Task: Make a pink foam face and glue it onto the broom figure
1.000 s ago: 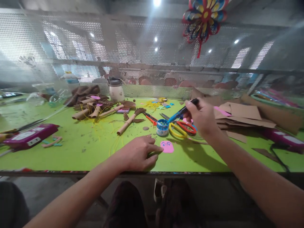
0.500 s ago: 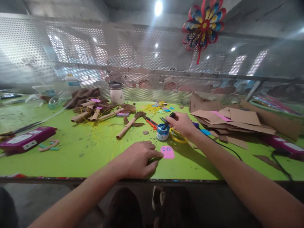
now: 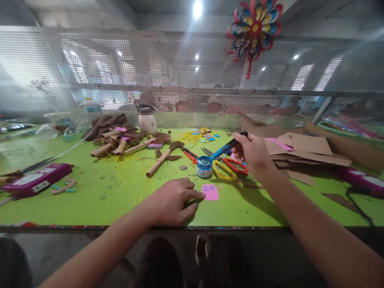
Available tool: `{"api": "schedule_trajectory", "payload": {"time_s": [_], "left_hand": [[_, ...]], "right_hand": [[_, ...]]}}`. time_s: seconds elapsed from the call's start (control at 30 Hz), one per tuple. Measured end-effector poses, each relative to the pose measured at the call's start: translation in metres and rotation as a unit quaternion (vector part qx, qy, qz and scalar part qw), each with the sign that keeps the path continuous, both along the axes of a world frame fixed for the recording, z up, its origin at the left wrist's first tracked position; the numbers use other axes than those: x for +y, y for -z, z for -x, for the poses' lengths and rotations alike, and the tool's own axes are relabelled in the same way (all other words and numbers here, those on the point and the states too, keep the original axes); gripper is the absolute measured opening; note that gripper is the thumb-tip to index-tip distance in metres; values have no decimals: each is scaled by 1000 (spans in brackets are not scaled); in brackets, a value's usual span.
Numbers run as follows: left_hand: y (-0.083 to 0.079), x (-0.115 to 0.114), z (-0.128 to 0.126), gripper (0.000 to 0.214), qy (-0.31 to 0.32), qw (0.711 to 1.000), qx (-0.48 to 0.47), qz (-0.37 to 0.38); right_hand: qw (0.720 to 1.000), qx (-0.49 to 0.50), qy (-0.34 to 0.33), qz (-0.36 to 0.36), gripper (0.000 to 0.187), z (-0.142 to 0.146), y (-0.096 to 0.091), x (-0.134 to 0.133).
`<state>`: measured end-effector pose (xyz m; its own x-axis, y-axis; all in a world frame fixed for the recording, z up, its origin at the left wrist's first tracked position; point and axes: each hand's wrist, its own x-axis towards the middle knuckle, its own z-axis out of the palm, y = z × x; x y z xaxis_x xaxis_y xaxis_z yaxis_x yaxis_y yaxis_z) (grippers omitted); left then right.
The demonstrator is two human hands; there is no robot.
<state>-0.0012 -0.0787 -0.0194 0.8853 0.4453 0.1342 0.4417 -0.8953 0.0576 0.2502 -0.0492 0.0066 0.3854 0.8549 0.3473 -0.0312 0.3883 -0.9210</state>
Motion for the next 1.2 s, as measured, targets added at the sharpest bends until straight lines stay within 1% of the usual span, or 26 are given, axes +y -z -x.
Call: {"api": "schedule_trajectory", "payload": {"time_s": [0.17,0.3,0.4,0.5,0.7,0.87,1.2], "left_hand": [[0,0,-1,34,10,1000,1,-2],[0,0,-2,34,13,1000,-2,0],[-1,0,-3,33,18,1000,-3,4],[-2,0,-3,31,19,1000,-2,6],[-1,1,-4,31,18,1000,-4,6],[-1,0,-4,31,17,1000,-2,11],[-1,1,-3,32,22,1000,-4,10]], "right_hand": [[998,20,-31,41,23,-3,2,-17],[996,-8,-51,76,29,1,17,-31],[994,-42,-72,69,30,6,31,-37],[990,-87,-95,52,31,10,39,-38],[984,-151,-89,37,35,15,40,-41],[980,-174,-87,45,37,18,39,-43],[973,-209,-80,49,36,18,40,-44]]}}
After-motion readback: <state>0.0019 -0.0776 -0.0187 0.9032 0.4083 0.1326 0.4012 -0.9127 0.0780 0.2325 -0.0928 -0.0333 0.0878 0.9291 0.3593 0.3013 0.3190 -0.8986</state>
